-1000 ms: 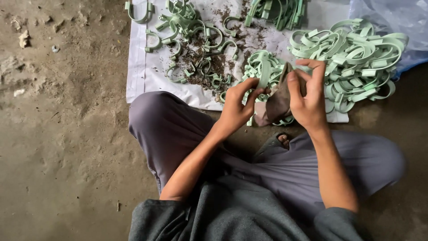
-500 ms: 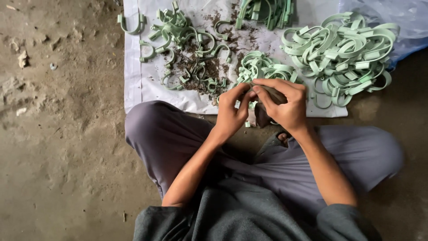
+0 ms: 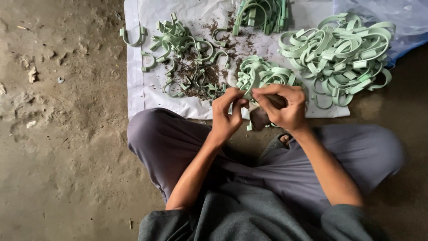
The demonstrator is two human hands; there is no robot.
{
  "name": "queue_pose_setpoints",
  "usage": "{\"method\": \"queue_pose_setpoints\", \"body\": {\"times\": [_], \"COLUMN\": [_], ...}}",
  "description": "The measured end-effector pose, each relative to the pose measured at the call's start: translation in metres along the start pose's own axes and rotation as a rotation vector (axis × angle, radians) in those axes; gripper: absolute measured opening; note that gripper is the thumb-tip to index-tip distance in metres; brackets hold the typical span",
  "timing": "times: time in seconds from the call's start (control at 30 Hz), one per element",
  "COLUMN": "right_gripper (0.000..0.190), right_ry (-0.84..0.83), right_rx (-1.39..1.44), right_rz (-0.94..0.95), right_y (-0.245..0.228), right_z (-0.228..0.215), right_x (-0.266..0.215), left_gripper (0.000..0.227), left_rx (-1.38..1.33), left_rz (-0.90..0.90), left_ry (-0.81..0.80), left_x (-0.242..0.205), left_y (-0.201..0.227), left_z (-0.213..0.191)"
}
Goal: Cleaning and organizing green plastic curved components by wiping them with a cloth and sorting them into piles on a sheet.
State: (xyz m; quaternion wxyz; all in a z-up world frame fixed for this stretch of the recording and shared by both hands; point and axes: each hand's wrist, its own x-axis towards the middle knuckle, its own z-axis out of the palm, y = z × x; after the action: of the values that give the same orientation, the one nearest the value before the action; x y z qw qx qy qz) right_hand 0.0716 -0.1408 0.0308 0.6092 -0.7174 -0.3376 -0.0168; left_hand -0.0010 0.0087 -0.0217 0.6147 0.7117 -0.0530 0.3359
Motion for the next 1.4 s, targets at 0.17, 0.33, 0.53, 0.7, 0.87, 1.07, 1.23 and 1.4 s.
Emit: {"method": "queue_pose_setpoints", "body": {"times": [0.17,0.33,0.53,0.7,0.87,1.07,1.23,1.4], "right_gripper": [0.007,0.001,0.009,0.002,0.018,0.024,0.018,0.031], "right_ry": [0.106,0.251,0.244,0.088,-0.031,0.037,-0.060,0.104], "right_rx": [-0.049,-0.168,-0.188,-0.053,-0.111,-0.331,-0.165,-0.527], "right_rz": [-0.062,-0.111,-0.047,0.114,0.055,-0.279,-0.238,-0.541], "right_y": [0.000,0.004,0.018,-0.016,-0.033,-0.020,-0.034,0.015], "right_z": [0.001,0.003,-0.007,-0.002,0.003,0.006,0.019,0.000], "right_x": [0.006,0.007,-0.006,-0.001,0.008,-0.002,-0.013,-0.013], "left_gripper": [0.013,0.013,0.011,0.018,0.024,0.022,0.018,0.017], "left_rx": [-0.021,-0.058,-0.070,-0.050,0.037,0.138,0.148,0.122], "left_rz": [0.057,0.164,0.132,-0.202,-0.198,-0.080,-0.039,0.001], "left_ry": [-0.024,-0.094,-0.208,-0.382,-0.303,-0.280,-0.187,-0.227], "left_x": [-0.005,-0.005,0.003,0.006,-0.006,-0.005,-0.004,-0.008], "left_y": [0.000,0.008,0.021,0.047,0.022,0.025,0.013,0.020], "left_z": [0.002,0.001,-0.004,-0.012,-0.009,-0.011,-0.017,-0.006]}}
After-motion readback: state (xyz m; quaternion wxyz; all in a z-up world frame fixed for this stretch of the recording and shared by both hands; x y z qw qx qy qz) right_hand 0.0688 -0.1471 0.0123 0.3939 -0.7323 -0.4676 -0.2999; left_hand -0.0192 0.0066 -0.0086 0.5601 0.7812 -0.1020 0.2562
